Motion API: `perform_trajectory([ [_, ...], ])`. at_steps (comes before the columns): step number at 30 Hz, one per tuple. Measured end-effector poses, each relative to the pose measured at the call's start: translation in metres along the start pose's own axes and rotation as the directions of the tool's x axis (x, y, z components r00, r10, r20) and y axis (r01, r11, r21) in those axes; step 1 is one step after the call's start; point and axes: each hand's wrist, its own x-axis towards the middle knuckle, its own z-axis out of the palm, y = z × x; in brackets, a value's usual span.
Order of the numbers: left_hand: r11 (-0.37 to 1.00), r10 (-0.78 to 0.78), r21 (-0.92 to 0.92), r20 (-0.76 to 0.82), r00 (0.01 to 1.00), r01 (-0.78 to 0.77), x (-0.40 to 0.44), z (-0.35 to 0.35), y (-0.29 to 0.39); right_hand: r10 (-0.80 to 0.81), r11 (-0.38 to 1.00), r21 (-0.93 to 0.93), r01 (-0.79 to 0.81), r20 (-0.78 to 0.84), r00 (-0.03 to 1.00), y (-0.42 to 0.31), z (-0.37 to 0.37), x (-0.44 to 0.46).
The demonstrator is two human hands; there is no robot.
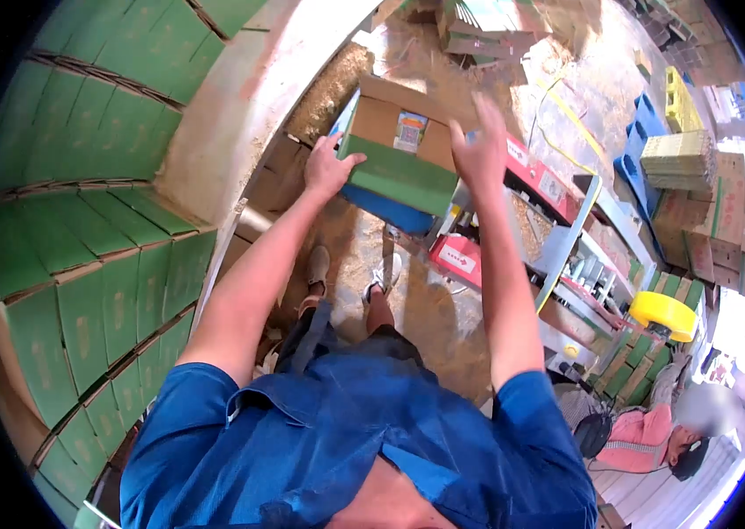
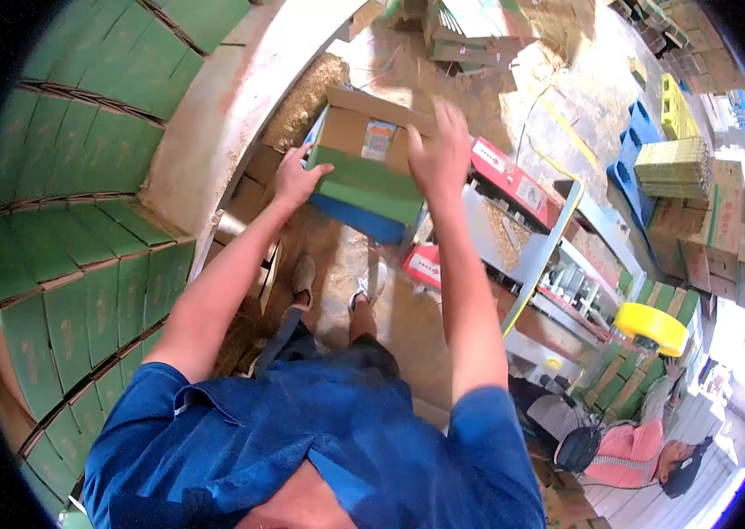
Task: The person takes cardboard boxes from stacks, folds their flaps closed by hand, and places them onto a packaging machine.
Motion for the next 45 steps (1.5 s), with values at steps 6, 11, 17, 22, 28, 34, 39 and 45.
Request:
perform_trajectory([
  [6, 0.996, -0.03, 0.086, 0.143, 0.989, 0.018, 0.011, -0.011, 0.01, 0.275, 0.953, -0.199, -0.229, 0.886, 0.374, -0.039, 0.055, 0.034],
  [11, 0.996, 0.074, 0.041, 0.152, 0.986, -0.081, 0.017, -0.01, 0.007, 0.059, 0.998, -0.062, -0.027, 0.595, 0.802, -0.037, 0.06, -0.126],
  [17, 0.918, 0.22, 0.214, 0.421, 0.88, -0.333, 0.021, -0.009, 0.04, 0.054, 0.973, -0.216, 0.078, 0.545, 0.836, -0.016, 0.053, -0.146],
  [22, 0.897, 0.308, 0.174, 0.411, 0.858, -0.405, 0.002, 0.028, 0.073, 0.235, 0.952, -0.297, -0.079, 0.541, 0.807, -0.006, 0.021, -0.155],
  [28, 0.883, 0.328, 0.155, 0.47, 0.819, -0.442, -0.027, 0.074, 0.117, 0.288, 0.955, -0.19, -0.227, 0.426, 0.857, -0.016, -0.016, -0.186],
  [34, 0.872, 0.424, -0.465, 0.556, 0.715, -0.155, -0.032, 0.08, 0.076, 0.228, 0.973, -0.09, -0.21, 0.439, 0.869, -0.042, -0.042, -0.208],
  [39, 0.914, 0.114, 0.38, 0.093, 0.989, -0.141, -0.011, 0.041, -0.015, 0.278, 0.96, -0.112, -0.256, 0.478, 0.833, -0.024, -0.055, -0.231],
  [45, 0.977, -0.051, 0.208, 0.04, 0.998, 0.042, 0.015, 0.027, -0.04, 0.231, 0.971, -0.176, -0.16, 0.526, 0.819, -0.013, -0.046, -0.241],
])
